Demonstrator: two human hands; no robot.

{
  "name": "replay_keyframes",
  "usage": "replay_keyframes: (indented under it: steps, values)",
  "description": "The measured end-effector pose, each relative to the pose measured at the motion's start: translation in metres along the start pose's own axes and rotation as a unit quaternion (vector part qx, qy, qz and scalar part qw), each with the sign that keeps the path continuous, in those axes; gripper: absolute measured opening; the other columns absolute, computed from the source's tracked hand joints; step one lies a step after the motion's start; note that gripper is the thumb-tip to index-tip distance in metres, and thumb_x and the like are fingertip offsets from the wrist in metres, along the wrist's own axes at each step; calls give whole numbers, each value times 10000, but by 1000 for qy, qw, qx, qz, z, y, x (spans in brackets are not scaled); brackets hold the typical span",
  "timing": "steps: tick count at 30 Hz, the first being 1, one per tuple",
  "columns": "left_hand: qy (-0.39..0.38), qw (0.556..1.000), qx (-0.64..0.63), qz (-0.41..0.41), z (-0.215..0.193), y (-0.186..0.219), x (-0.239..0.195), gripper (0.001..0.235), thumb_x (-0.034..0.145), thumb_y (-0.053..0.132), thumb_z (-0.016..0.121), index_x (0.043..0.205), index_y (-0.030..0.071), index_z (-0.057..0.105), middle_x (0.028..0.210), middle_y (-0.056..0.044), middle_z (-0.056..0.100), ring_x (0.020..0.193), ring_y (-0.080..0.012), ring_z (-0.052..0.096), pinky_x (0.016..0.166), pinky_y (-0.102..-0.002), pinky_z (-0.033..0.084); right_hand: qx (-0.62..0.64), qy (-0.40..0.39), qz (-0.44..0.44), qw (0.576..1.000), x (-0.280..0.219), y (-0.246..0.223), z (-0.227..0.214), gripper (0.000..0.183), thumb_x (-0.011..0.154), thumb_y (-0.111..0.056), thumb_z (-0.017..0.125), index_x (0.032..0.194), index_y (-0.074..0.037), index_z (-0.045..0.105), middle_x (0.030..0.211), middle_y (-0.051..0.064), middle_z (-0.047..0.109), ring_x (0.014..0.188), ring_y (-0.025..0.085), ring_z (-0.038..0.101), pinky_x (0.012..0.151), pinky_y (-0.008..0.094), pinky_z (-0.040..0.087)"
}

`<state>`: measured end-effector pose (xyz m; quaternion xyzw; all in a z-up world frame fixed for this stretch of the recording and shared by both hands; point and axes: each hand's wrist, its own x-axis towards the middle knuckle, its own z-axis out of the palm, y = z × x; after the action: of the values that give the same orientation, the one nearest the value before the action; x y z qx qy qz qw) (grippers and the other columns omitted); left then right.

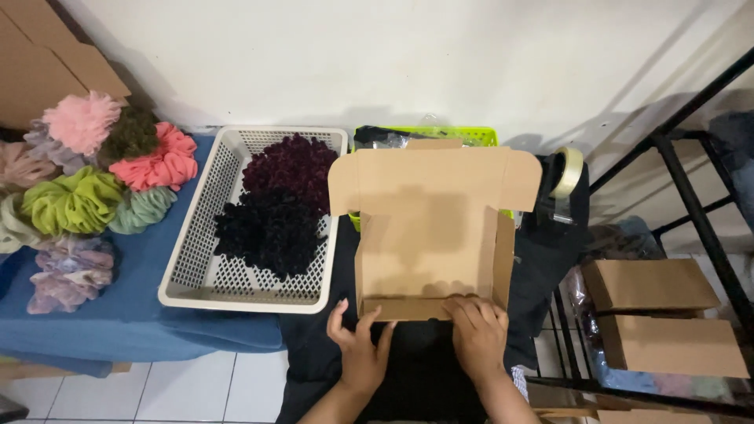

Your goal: Assembling cardboard gift boxes and packing them with decorative filler material.

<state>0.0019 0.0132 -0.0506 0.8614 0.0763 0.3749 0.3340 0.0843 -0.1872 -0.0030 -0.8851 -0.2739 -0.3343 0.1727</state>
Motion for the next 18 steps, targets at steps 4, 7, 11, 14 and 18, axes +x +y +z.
replay_keyframes:
  steps: [4,7,11,14,18]
  values:
    - [-66,994,-86,11,-29,-5,6,400,886,92,779,1268,176,694,1569,-328,198,1454,-548,377,1222,-552,328,0,-17,-19,1000,-24,-6,-12,341,961,-31,483,1023,-268,720,1025,-143,703,951,132,626,836,332,343]
    - [-129,985,-112,20,-49,-8,5,188,895,112,762,1075,142,719,1583,-326,328,1392,-477,508,1088,-445,481,8,-62,-12,998,-44,-15,-22,424,814,9,513,1021,-300,716,1050,-143,720,941,120,614,795,338,341]
    - [-180,983,-30,28,-61,-5,-6,159,861,167,780,987,183,683,1632,-275,289,1391,-427,523,838,-408,546,-2,-115,-16,993,-63,-14,-24,322,824,-64,578,1015,-297,691,956,-88,663,878,176,612,768,364,364]
    - [-203,979,-14,32,-67,8,4,181,847,210,800,925,160,644,1639,-313,237,1306,-480,552,887,-452,510,-21,-145,-45,988,-55,-12,-31,291,816,-121,588,1051,-279,655,1035,-33,644,899,227,591,790,384,373]
    - [-230,972,5,41,-73,20,23,318,887,339,804,913,143,556,1640,-365,180,1297,-557,513,852,-521,491,8,-191,-29,981,-36,-14,-42,199,897,-334,672,1074,-249,641,1225,21,655,923,256,627,779,424,397]
